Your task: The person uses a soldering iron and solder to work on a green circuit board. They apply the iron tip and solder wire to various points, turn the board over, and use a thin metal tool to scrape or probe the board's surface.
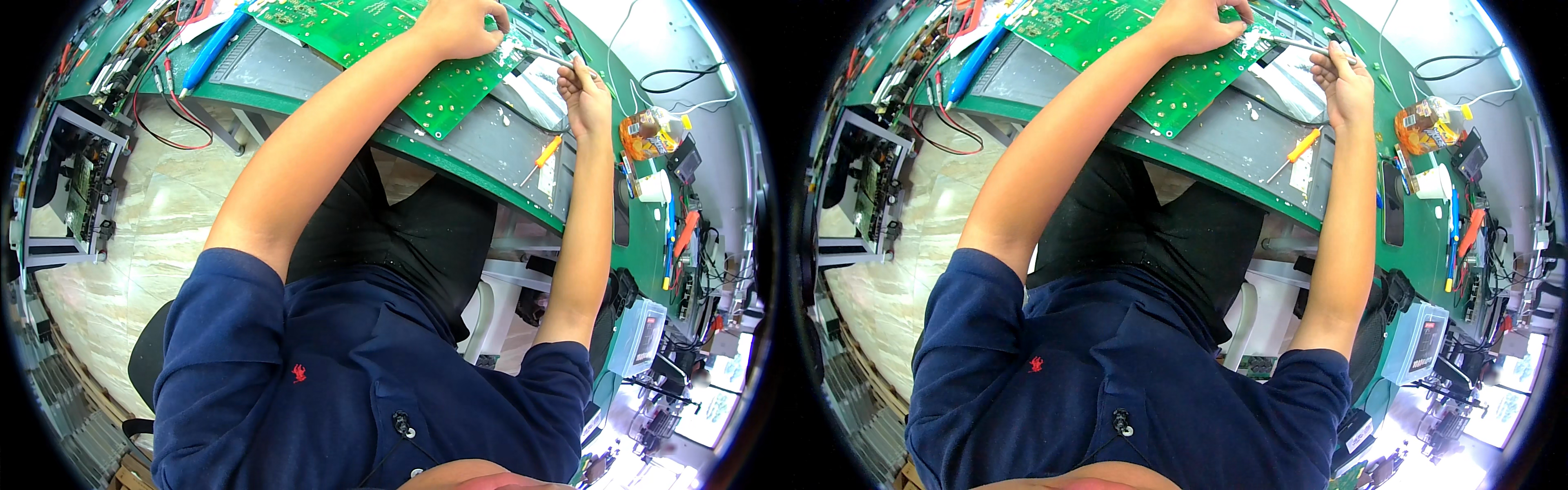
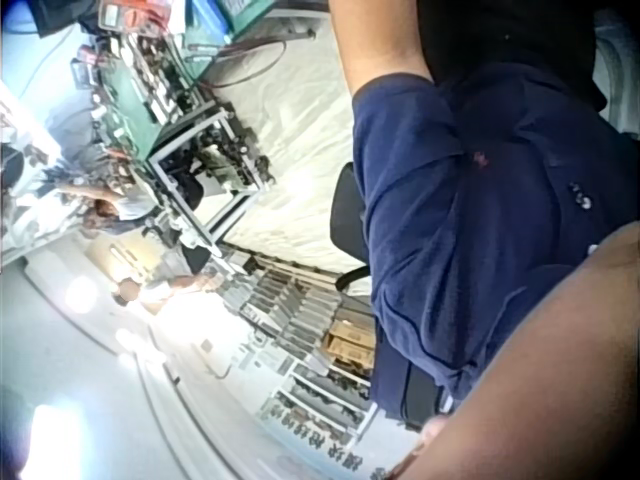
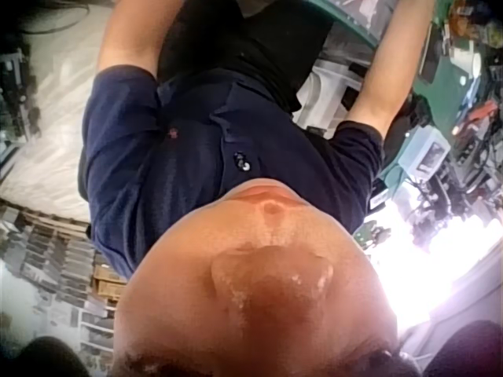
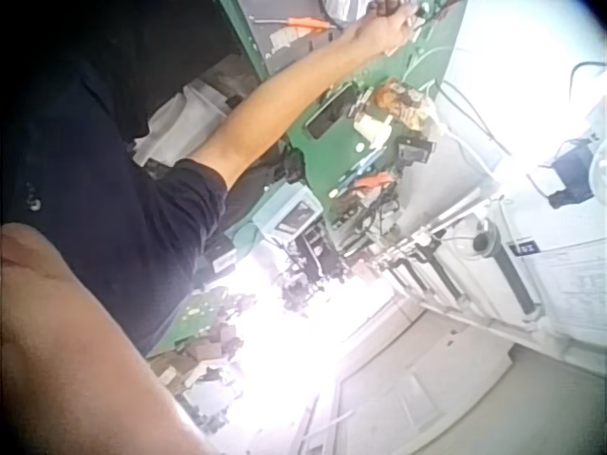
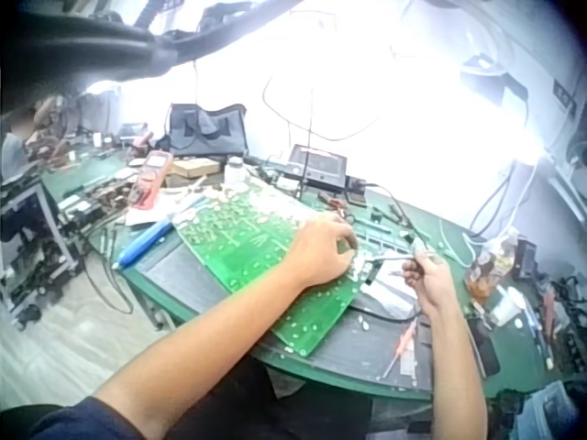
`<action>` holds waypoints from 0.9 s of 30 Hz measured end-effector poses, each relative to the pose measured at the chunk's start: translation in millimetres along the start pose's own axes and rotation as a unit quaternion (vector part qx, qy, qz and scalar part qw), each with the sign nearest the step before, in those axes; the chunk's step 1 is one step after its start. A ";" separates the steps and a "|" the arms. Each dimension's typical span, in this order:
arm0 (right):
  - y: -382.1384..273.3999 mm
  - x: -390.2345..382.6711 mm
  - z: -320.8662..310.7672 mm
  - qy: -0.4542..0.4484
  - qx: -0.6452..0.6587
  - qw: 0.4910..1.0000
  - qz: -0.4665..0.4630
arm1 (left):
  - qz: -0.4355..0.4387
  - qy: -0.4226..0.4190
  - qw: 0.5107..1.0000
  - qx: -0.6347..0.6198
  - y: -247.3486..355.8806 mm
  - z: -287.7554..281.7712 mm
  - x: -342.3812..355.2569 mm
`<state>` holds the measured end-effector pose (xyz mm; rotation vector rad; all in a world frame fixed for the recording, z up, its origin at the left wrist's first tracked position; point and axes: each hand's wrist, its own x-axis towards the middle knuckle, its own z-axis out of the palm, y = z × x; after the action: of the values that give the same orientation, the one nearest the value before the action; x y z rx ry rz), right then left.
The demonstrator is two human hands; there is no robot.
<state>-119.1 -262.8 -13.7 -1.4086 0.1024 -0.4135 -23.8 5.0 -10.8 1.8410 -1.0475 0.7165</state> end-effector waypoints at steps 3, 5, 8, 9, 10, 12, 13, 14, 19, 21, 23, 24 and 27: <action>-0.6 -2.0 3.6 -0.034 0.000 0.999 -0.002 | 0.014 -0.019 1.000 -0.004 3.0 -3.4 0.6; -0.9 -2.9 4.4 -0.038 -0.003 0.999 -0.006 | 0.026 -0.029 0.999 -0.008 3.9 -4.0 0.8; -0.6 -0.5 2.9 -0.010 -0.004 1.000 -0.020 | 0.035 -0.038 0.999 -0.010 1.0 -1.5 1.8; -1.0 0.2 1.7 -0.010 0.000 1.000 -0.020 | 0.031 -0.040 0.999 -0.011 -2.0 -1.2 2.2; -1.2 0.7 0.6 -0.009 0.004 1.000 -0.020 | 0.026 -0.042 0.999 -0.011 -4.7 -0.6 2.6; -1.9 0.5 -0.3 -0.009 0.009 1.000 -0.018 | 0.026 -0.045 0.998 -0.020 -5.3 0.5 3.3; -2.1 0.2 -0.5 -0.010 0.011 1.000 -0.017 | 0.026 -0.045 0.998 -0.025 -5.6 0.9 3.4; -2.3 -0.5 -0.5 -0.009 0.014 1.000 -0.020 | 0.023 -0.047 0.998 -0.032 -5.3 1.0 3.4; -3.5 -0.8 -1.1 0.010 0.017 1.000 -0.021 | 0.010 -0.083 0.994 -0.077 -6.6 -4.6 4.9; -2.8 0.0 -4.4 0.017 0.014 1.000 -0.021 | 0.015 -0.116 0.989 -0.093 -6.3 -6.8 7.3; -2.3 -0.2 -5.0 0.020 0.012 0.999 -0.023 | 0.026 -0.133 0.987 -0.092 -6.5 -7.7 7.1; -2.0 -0.2 -3.4 0.020 0.011 0.999 -0.025 | 0.036 -0.132 0.987 -0.083 -7.3 -8.1 6.5; -2.2 -0.3 -1.6 0.017 0.013 0.999 -0.026 | 0.041 -0.136 0.987 -0.080 -9.7 -7.9 4.9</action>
<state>-120.3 -264.4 -11.9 -1.3808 0.0874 -0.4796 -13.4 12.7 -7.3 1.7972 -1.3232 0.4217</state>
